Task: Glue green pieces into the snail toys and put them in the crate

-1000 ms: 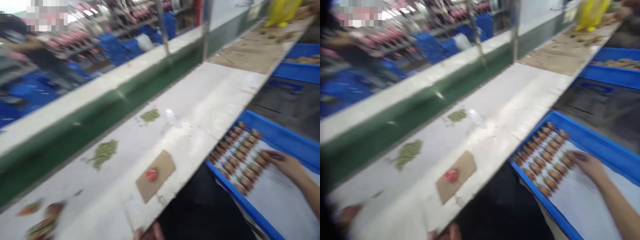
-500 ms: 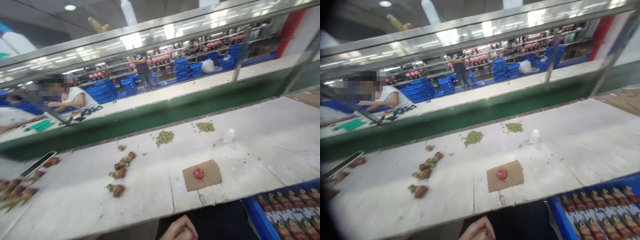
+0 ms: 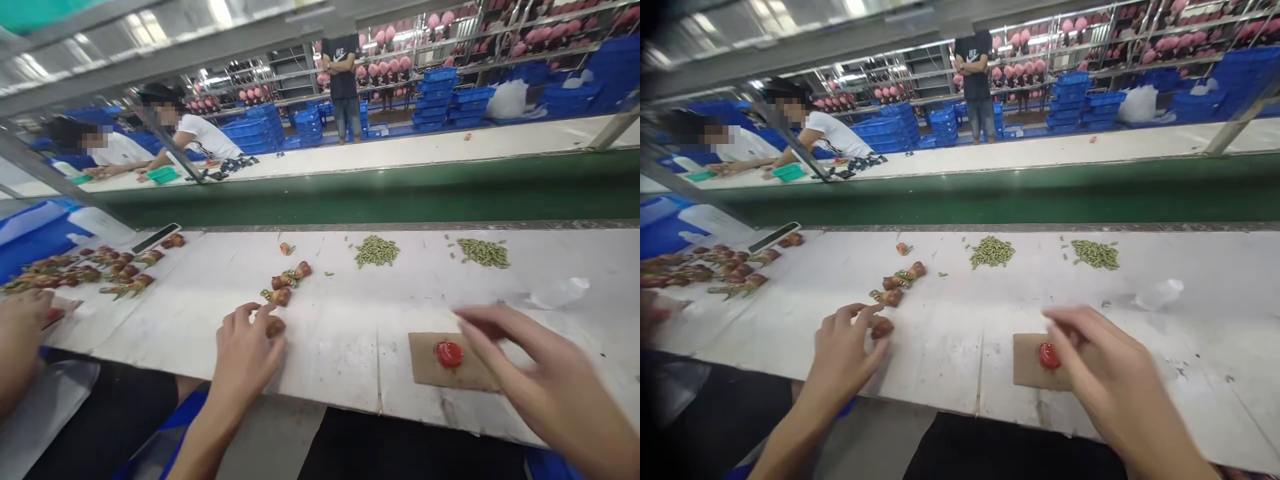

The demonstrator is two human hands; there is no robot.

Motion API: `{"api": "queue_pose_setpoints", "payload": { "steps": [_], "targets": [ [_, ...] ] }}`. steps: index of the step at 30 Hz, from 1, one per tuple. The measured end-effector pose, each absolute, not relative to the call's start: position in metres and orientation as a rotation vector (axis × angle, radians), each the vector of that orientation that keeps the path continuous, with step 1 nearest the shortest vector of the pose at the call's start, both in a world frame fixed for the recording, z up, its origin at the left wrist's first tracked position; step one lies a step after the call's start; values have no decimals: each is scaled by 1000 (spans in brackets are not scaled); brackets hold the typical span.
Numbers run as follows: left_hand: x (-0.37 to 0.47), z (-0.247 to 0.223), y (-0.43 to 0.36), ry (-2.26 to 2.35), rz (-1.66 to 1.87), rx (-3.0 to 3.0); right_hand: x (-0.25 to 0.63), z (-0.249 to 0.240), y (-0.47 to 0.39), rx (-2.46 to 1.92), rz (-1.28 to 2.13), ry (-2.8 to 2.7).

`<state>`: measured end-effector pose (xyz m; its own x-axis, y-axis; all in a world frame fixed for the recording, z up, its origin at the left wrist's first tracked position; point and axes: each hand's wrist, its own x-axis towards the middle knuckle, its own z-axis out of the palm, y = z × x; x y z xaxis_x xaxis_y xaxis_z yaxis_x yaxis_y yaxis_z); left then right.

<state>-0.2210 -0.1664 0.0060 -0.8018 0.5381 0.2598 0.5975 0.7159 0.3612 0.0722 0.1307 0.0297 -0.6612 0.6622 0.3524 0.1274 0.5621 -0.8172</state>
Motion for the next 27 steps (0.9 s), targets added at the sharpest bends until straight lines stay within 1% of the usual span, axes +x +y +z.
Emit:
{"api": "queue_pose_setpoints", "payload": {
  "steps": [3,5,7,9,13,18,20,22,23,25,27],
  "targets": [
    [-235,-7,-184,-2784,-618,-1024,-16,24,167,-647,934,-2556],
    [-239,-14,-191,-2776,-615,-1081,-70,16,189,-688,872,-2644],
    [-236,-21,-194,-2768,-629,-1130,-105,8,201,-728,832,-2703],
    [-226,-26,-193,-2768,-723,-1168,-120,0,205,-763,800,-2740],
    [-199,-36,-180,-2815,-1018,-1119,-117,-6,203,-781,783,-2763],
    [-175,-29,-148,-2893,-1346,-1166,-97,6,193,-803,926,-2698],
    [-169,-19,-134,-2905,-1412,-1273,-79,17,182,-801,1062,-2627],
    [-162,-9,-119,-2914,-1529,-1345,-54,29,165,-759,1302,-2485],
    [-159,-4,-113,-2917,-1655,-1344,-41,36,155,-731,1429,-2395],
    [-152,1,-101,-2907,-2028,-1302,-13,47,134,-685,1603,-2237],
    [-146,2,-90,-2865,-2443,-1308,10,53,115,-683,1639,-2178]
  ]
}}
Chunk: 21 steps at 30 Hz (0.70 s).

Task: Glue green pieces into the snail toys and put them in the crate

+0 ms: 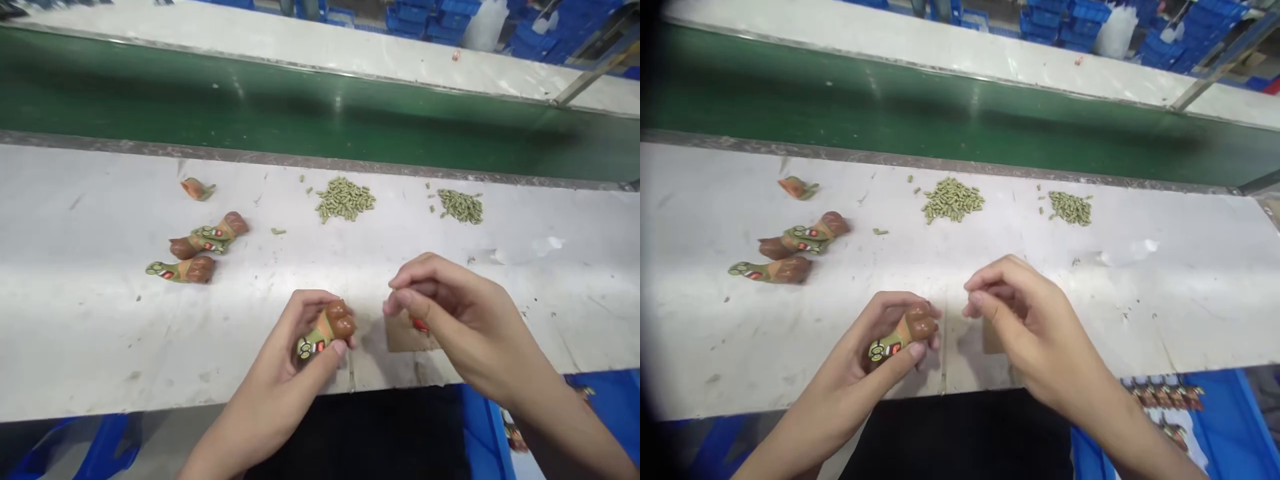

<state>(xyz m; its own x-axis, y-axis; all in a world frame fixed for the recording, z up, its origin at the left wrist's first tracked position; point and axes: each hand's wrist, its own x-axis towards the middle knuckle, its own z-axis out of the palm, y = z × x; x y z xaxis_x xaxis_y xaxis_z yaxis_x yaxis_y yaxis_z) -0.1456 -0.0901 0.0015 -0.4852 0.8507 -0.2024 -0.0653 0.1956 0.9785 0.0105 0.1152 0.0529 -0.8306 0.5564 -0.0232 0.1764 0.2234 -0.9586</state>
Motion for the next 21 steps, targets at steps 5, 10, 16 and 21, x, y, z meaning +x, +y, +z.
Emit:
{"api": "queue_pose_setpoints", "payload": {
  "steps": [5,10,16,21],
  "targets": [
    [-127,-1,-62,1215,1367,668,50,47,88,-698,1581,-2114],
    [-107,6,-35,1366,1309,873,70,38,76,-806,1543,-1967],
    [-96,4,-30,1361,1259,1003,86,34,68,-842,1562,-1873],
    [-89,1,-33,1355,1345,1127,96,36,66,-985,1706,-1743]
  ]
}}
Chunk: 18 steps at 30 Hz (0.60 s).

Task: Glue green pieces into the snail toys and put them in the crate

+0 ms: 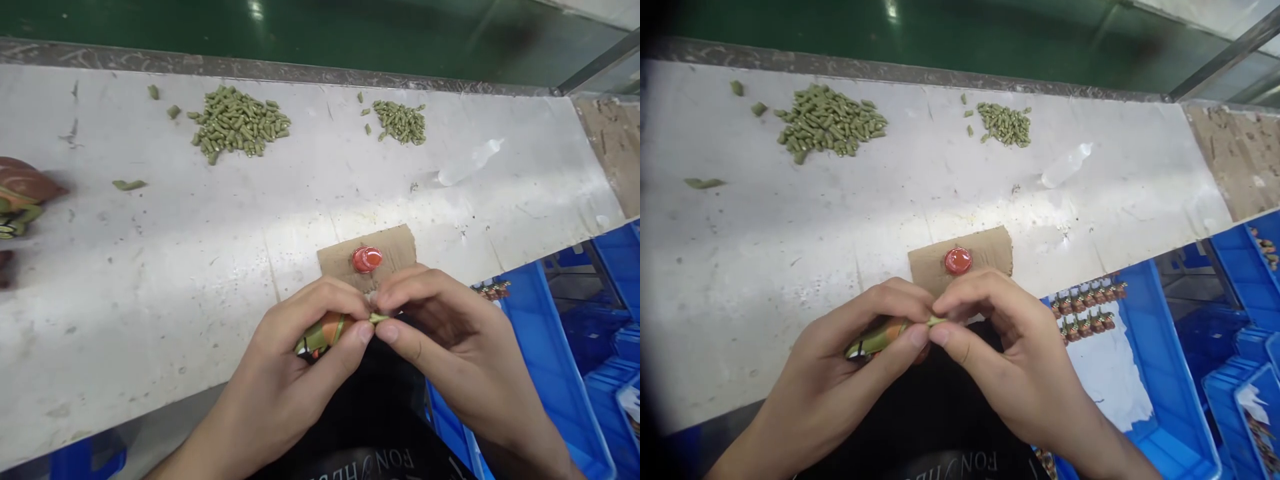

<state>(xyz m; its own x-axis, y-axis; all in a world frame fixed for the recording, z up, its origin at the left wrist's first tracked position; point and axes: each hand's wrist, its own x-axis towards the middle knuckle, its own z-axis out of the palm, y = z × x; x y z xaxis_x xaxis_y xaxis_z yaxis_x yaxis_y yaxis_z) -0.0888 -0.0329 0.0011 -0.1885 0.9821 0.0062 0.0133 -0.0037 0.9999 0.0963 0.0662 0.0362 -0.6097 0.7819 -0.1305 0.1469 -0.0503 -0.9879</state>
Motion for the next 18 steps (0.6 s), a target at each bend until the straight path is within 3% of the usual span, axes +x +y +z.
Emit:
{"api": "queue_pose_setpoints", "payload": {
  "steps": [18],
  "targets": [
    [-75,-3,-32,1436,1440,1033,100,35,72,-1056,1745,-1711]
  ]
}}
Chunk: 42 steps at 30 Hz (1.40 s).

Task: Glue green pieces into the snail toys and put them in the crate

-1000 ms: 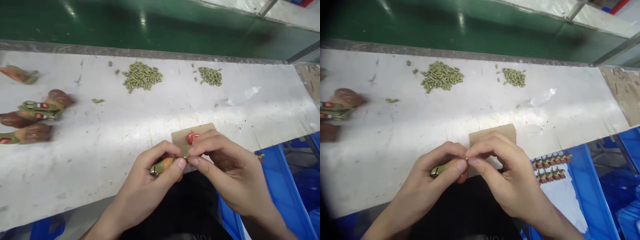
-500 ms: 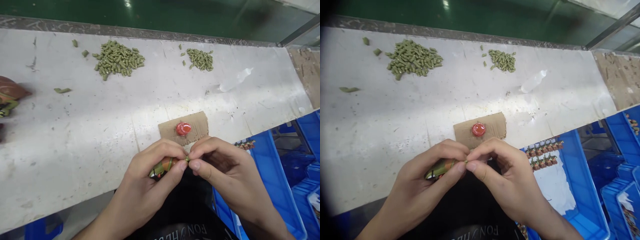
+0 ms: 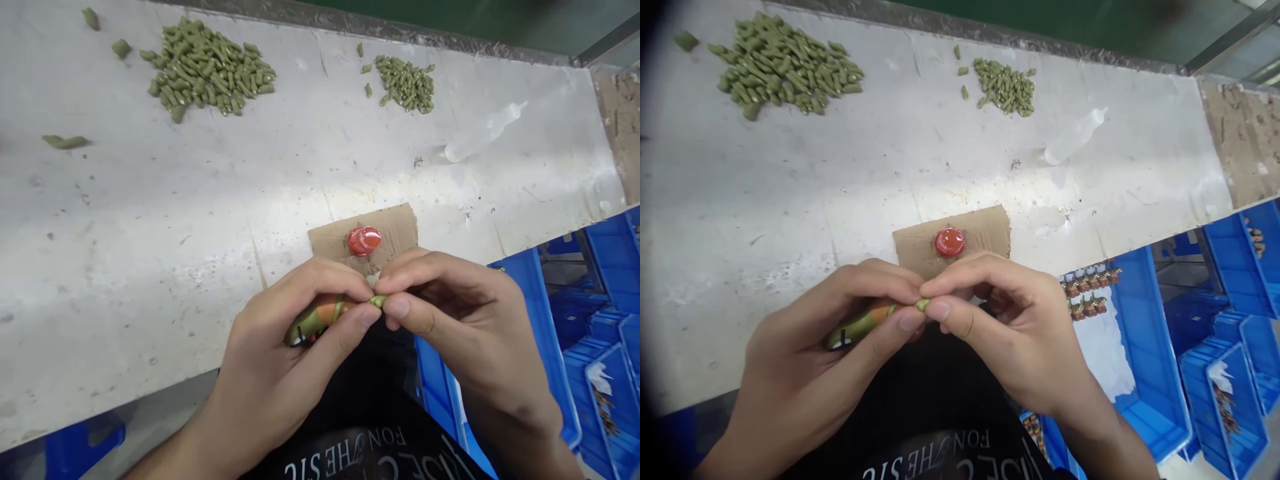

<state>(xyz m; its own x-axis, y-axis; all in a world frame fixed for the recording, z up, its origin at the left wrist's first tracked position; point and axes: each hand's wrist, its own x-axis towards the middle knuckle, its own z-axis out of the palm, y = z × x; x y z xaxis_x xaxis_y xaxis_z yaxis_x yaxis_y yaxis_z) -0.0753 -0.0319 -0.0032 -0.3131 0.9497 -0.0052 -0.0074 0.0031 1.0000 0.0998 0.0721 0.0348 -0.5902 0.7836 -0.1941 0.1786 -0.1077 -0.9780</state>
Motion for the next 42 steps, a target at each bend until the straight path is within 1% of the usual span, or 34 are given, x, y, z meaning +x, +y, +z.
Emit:
{"api": "queue_pose_setpoints", "payload": {
  "steps": [2,4,6,8,11,18,24,29,31,35,37,42],
  "targets": [
    [-75,-2,-32,1443,1418,959,99,35,77,-1029,1638,-1758],
    [-76,-2,-31,1429,1378,833,97,34,84,-1017,1437,-1833],
    [-79,-6,-32,1368,1352,691,95,31,94,-998,1237,-1932],
    [-83,-11,-33,1273,1352,604,94,28,103,-948,1119,-2036],
    [-87,-16,-36,1210,1363,580,93,24,112,-859,1040,-2159],
    [-81,-10,-39,1327,1415,640,93,22,114,-830,792,-2374],
    [-81,-12,-38,1418,1396,719,92,18,112,-829,744,-2381],
    [-79,-13,-32,1436,1409,740,91,20,105,-880,826,-2252],
    [-76,-12,-29,1405,1424,728,90,23,100,-949,949,-2097],
    [-71,-11,-23,1336,1430,699,92,23,91,-1064,1369,-1787],
    [-69,-10,-22,1317,1423,696,94,20,88,-1068,1528,-1687],
    [-68,-11,-21,1273,1383,698,96,15,86,-1066,1649,-1563]
  ]
}}
